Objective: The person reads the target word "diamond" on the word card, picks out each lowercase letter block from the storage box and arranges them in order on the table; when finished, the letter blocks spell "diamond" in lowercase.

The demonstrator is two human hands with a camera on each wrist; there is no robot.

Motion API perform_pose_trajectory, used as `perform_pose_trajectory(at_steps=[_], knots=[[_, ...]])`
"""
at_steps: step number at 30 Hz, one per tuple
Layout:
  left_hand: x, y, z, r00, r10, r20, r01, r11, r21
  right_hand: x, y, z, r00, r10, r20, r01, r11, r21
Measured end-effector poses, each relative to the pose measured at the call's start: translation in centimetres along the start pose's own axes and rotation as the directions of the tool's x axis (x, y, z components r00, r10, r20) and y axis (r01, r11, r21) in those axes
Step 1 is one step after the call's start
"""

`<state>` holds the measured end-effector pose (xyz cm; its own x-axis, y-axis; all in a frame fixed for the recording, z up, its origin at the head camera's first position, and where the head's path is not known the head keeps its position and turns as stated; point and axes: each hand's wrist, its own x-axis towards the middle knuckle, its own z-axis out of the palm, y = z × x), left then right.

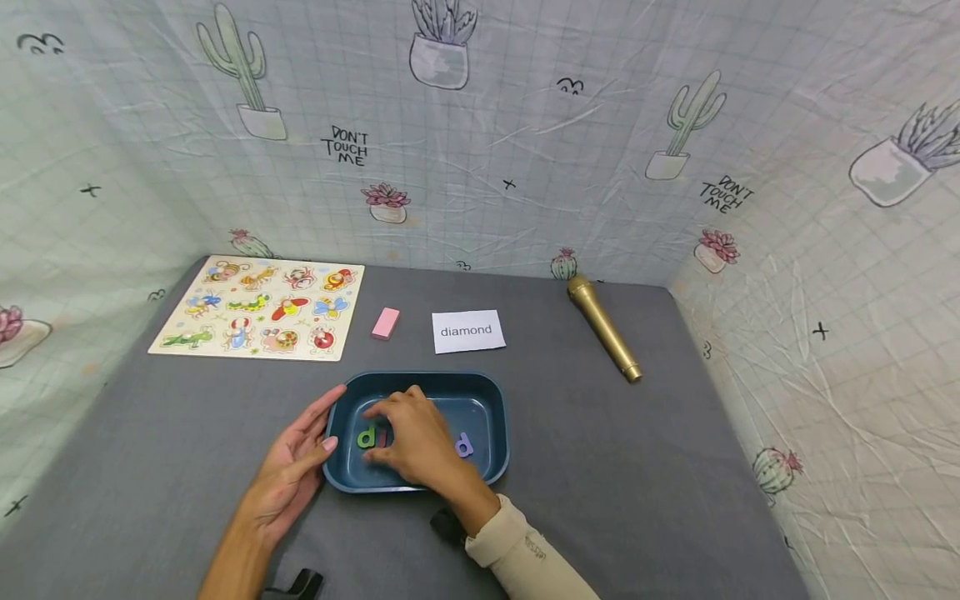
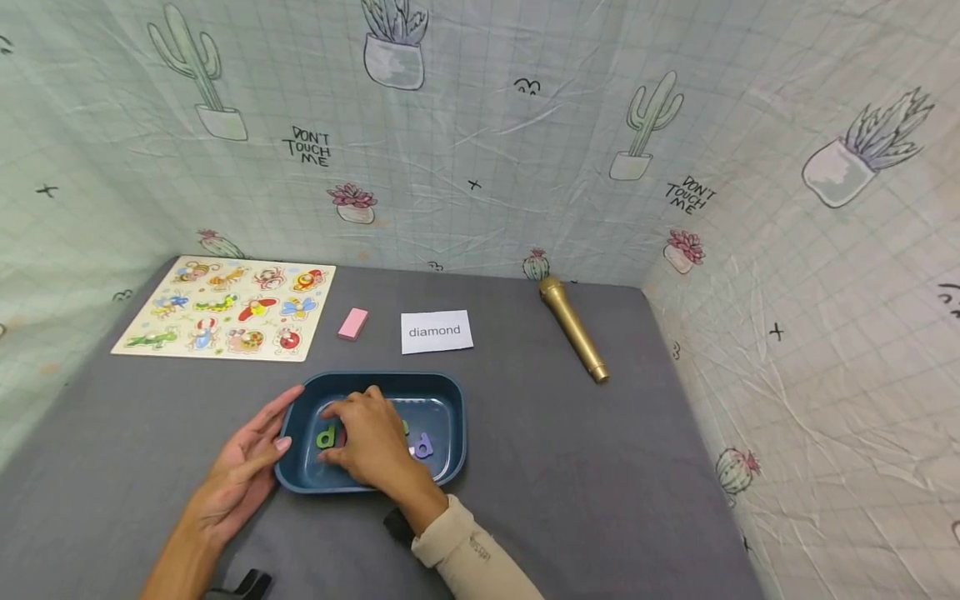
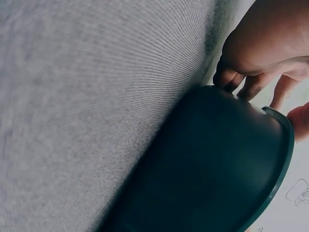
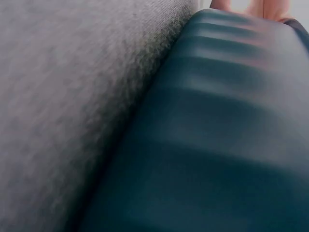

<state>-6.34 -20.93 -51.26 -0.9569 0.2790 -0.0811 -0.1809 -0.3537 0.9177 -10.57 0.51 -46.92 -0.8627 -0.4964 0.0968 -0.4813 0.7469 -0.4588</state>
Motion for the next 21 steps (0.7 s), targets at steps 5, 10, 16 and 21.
perform_pose_trajectory(at_steps=[5,10,16,21], knots=[[0.0,0.0,0.0,1.000,0.004,-0.004,-0.004,1.000,0.006,0.6,-0.5,0.6,1.000,-0.009,0.015,0.010,0.998,-0.062],[0.0,0.0,0.0,1.000,0.017,0.006,-0.017,1.000,0.005,0.8,-0.6,1.1,1.000,-0.012,0.027,0.015,0.993,-0.115],[-0.1,0.1,0.0,1.000,0.021,0.006,-0.021,1.000,0.014,0.9,-0.5,1.6,0.999,-0.044,0.027,0.048,0.986,-0.161],[0.0,0.2,0.0,1.000,-0.003,-0.004,0.004,1.000,0.027,0.9,-0.5,1.7,0.997,-0.064,0.039,0.070,0.980,-0.188]])
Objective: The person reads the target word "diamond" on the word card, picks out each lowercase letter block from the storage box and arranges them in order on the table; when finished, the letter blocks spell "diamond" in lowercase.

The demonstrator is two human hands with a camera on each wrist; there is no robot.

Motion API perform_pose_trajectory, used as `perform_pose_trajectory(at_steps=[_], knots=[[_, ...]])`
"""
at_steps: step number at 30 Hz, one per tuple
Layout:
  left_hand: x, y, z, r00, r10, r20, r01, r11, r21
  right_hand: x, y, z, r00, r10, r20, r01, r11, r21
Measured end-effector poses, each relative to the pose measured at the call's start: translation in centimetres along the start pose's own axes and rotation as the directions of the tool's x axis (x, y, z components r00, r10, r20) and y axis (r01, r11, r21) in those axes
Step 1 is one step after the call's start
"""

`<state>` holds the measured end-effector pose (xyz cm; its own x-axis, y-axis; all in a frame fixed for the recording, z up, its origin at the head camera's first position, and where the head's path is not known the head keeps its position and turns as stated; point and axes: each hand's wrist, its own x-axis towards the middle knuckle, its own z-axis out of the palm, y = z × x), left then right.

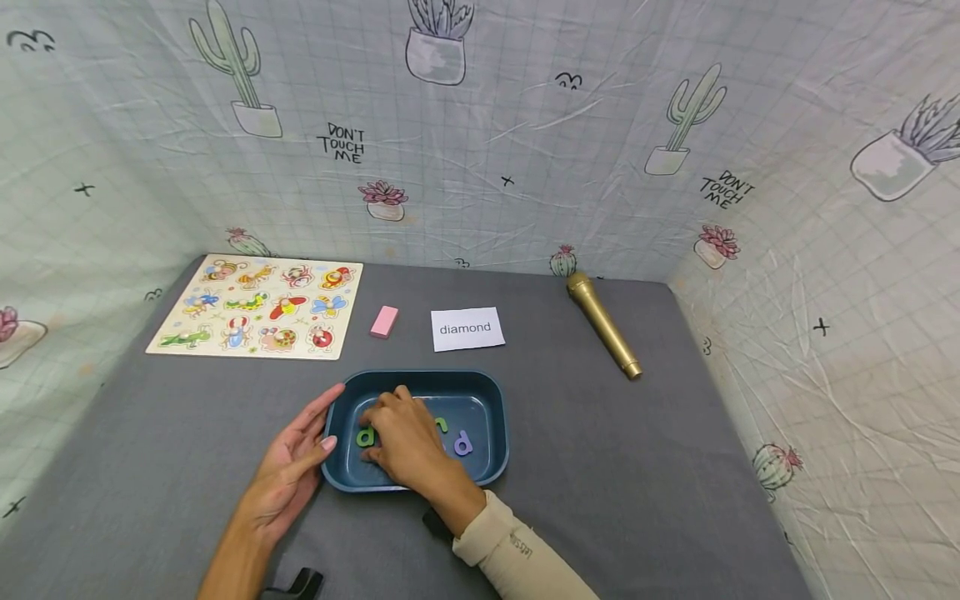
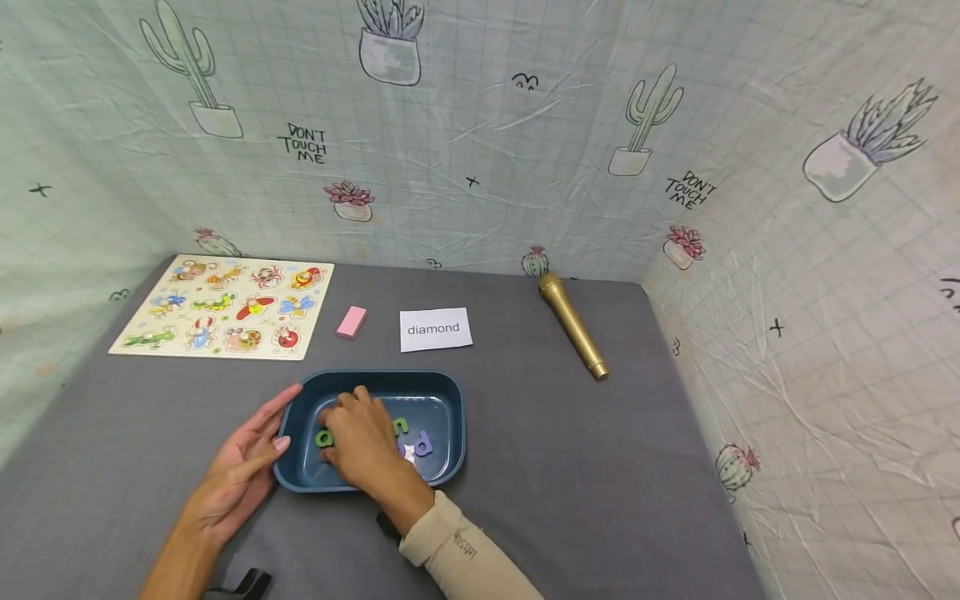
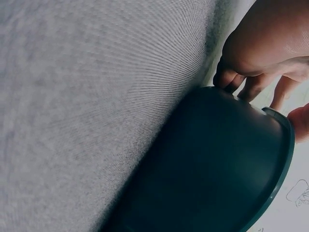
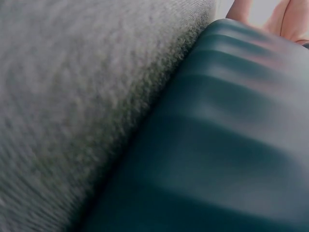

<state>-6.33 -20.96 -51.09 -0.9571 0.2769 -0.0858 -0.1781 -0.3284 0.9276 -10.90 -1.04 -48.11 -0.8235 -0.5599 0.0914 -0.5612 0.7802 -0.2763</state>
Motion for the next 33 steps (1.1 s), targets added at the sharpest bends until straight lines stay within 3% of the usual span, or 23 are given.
perform_pose_trajectory(at_steps=[10,19,33], knots=[[0.0,0.1,0.0,1.000,0.012,0.010,-0.012,1.000,0.012,-0.2,0.0,-0.1,0.999,-0.028,-0.034,0.027,0.999,-0.043],[-0.1,0.0,0.1,1.000,0.011,0.014,-0.011,1.000,0.015,-0.6,0.3,-0.7,0.994,0.013,-0.110,-0.009,0.999,0.039],[-0.1,0.1,0.4,0.999,-0.016,-0.033,0.018,0.998,0.056,-2.8,2.2,-5.4,0.972,0.129,-0.196,-0.088,0.975,0.205]])
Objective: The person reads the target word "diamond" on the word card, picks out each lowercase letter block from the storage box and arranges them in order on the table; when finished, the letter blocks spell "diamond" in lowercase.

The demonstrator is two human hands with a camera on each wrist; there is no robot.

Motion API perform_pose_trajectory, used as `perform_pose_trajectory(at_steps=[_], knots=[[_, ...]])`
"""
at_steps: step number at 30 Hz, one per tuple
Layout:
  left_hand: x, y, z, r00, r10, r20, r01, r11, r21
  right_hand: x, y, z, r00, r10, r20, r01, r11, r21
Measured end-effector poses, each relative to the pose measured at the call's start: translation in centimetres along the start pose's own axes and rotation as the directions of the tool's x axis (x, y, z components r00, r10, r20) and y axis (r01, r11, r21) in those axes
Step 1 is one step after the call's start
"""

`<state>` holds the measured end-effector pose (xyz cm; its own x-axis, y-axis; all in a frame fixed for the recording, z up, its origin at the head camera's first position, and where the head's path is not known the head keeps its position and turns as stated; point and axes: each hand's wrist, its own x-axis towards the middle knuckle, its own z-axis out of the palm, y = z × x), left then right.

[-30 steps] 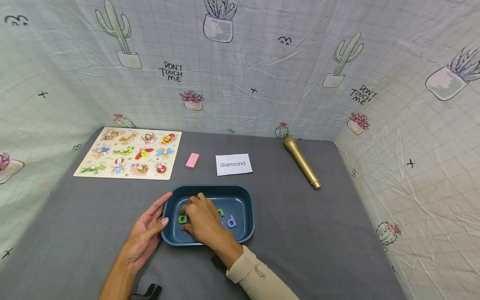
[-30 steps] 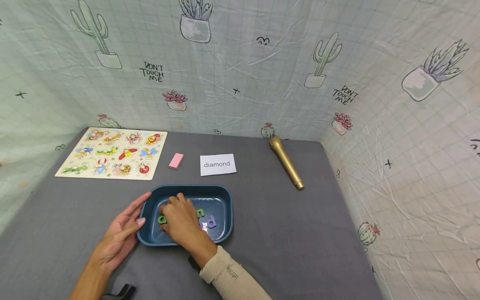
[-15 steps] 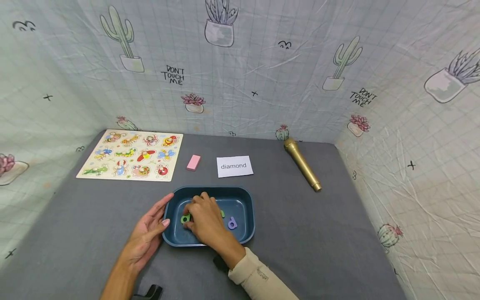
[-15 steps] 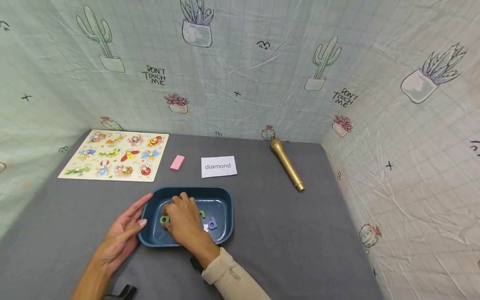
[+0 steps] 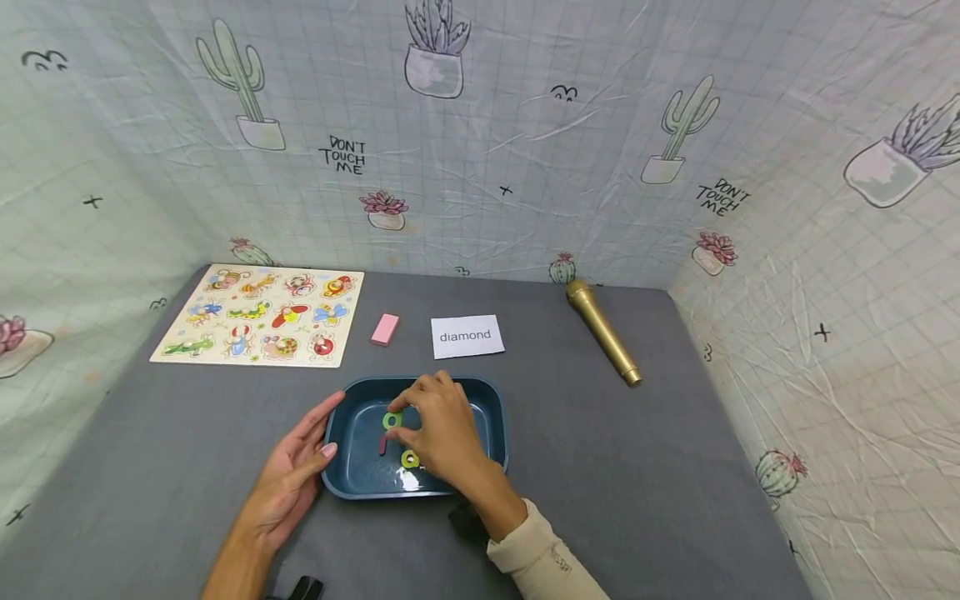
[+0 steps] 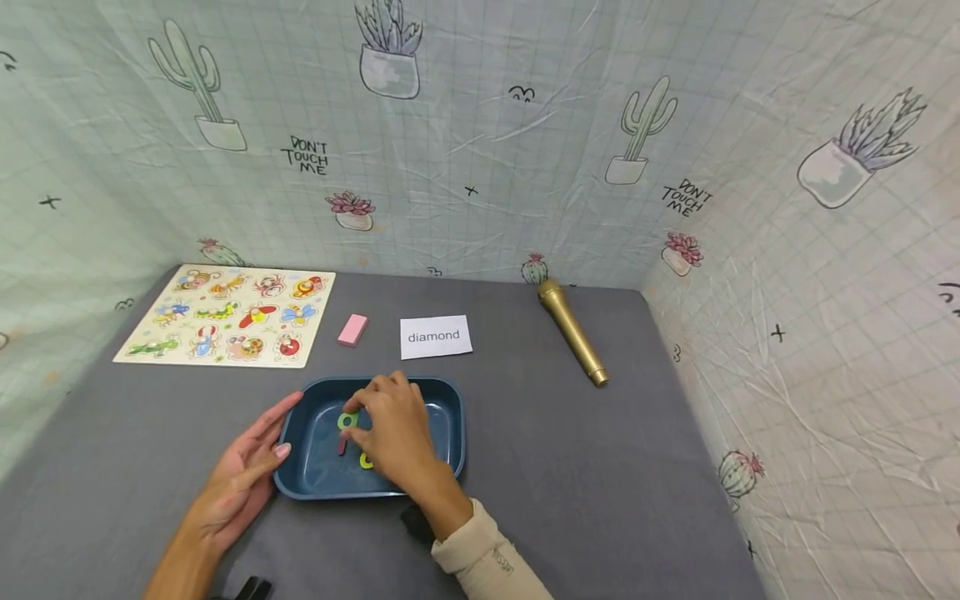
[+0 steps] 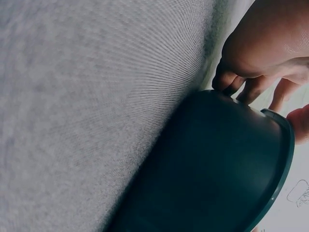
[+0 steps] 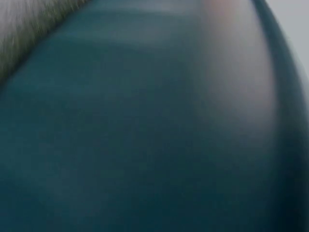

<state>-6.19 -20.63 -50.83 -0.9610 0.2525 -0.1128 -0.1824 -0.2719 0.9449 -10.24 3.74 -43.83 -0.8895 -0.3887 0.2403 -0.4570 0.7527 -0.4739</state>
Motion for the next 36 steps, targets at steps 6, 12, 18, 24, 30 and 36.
perform_pose_trajectory(at_steps=[6,12,18,24,30,36], knots=[[-0.1,0.2,0.0,1.000,-0.011,-0.026,0.011,1.000,0.024,-0.4,1.0,-2.0,0.998,0.042,-0.051,-0.041,0.999,0.020],[-0.3,0.0,-0.1,1.000,0.012,-0.020,-0.011,1.000,0.028,-0.9,2.3,-3.6,0.991,0.088,-0.102,-0.082,0.995,0.064],[-0.4,0.0,-0.1,1.000,0.019,-0.011,-0.019,0.999,0.026,-1.3,3.8,-5.0,0.981,0.117,-0.154,-0.107,0.992,0.073],[-0.4,0.1,-0.1,1.000,0.022,-0.007,-0.022,0.999,0.026,-2.0,5.3,-6.2,0.971,0.163,-0.176,-0.152,0.986,0.073],[-0.3,-0.1,-0.1,1.000,0.028,0.000,-0.028,0.999,0.022,-2.9,6.9,-7.4,0.959,0.205,-0.197,-0.196,0.979,0.064],[-0.2,-0.2,0.0,1.000,0.015,-0.010,-0.015,1.000,0.021,-3.8,9.1,-8.1,0.949,0.218,-0.229,-0.208,0.976,0.071]])
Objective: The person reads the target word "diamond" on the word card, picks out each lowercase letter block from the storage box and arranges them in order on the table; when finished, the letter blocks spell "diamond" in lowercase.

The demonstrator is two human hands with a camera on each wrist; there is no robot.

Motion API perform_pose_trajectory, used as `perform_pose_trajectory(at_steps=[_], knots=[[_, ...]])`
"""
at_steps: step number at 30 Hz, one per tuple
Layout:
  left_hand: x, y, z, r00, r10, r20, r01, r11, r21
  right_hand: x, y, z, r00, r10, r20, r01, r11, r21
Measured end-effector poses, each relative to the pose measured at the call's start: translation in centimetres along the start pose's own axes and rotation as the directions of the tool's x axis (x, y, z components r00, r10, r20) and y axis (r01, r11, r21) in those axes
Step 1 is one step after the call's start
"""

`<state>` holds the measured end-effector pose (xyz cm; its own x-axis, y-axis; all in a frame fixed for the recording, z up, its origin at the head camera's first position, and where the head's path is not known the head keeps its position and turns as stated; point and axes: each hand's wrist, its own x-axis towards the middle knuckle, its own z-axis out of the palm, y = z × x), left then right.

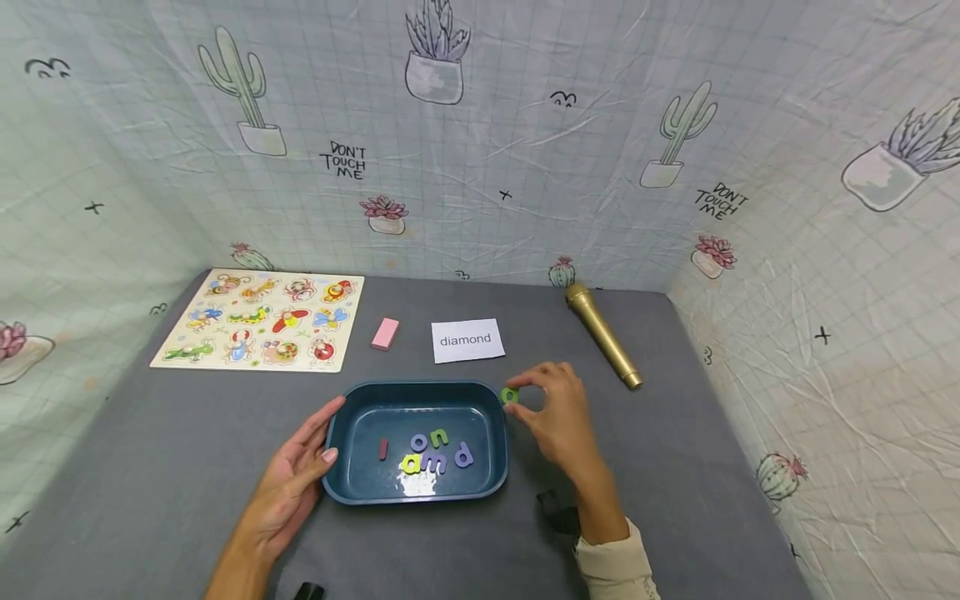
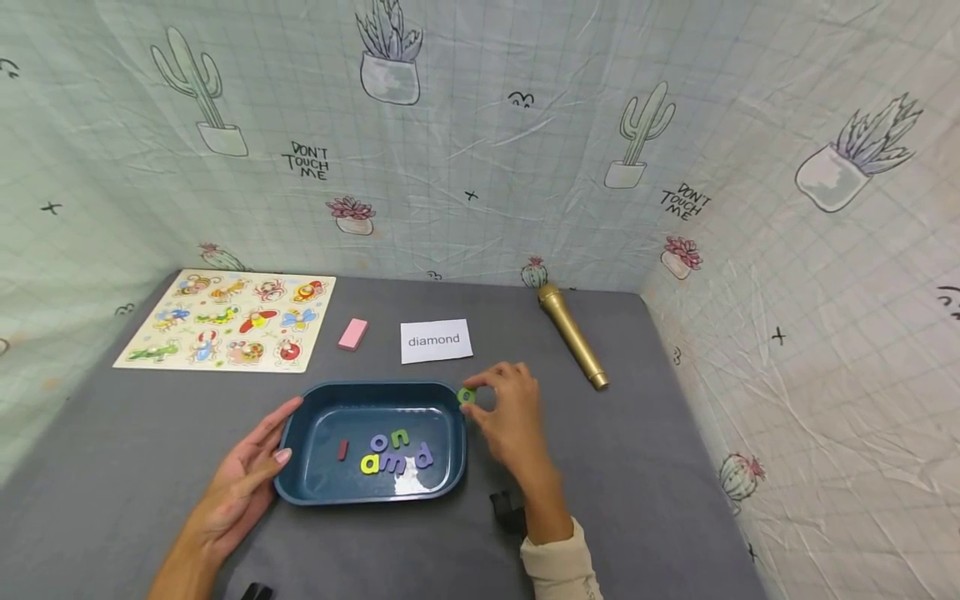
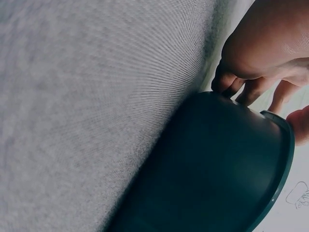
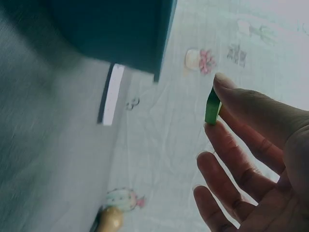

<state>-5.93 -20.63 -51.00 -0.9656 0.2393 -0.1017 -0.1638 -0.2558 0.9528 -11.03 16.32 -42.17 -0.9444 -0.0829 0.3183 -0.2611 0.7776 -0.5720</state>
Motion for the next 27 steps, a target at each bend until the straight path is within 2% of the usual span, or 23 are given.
perform_pose_trajectory(at_steps=[5,11,20,27], knots=[[0.0,0.1,0.0,1.000,-0.020,-0.014,0.020,1.000,0.004,-0.3,1.3,-0.3,1.000,0.020,0.007,-0.020,0.999,-0.031],[0.0,0.1,0.1,1.000,-0.019,-0.017,0.019,1.000,-0.003,-0.7,2.3,-0.2,0.997,0.050,0.054,-0.047,0.997,-0.058],[0.0,0.1,0.1,0.999,-0.026,-0.020,0.026,1.000,-0.002,-1.5,3.6,0.7,0.983,0.118,0.139,-0.103,0.988,-0.114],[0.0,0.1,0.0,0.999,-0.027,-0.022,0.027,1.000,-0.004,-2.3,4.8,1.5,0.973,0.133,0.187,-0.100,0.979,-0.176]])
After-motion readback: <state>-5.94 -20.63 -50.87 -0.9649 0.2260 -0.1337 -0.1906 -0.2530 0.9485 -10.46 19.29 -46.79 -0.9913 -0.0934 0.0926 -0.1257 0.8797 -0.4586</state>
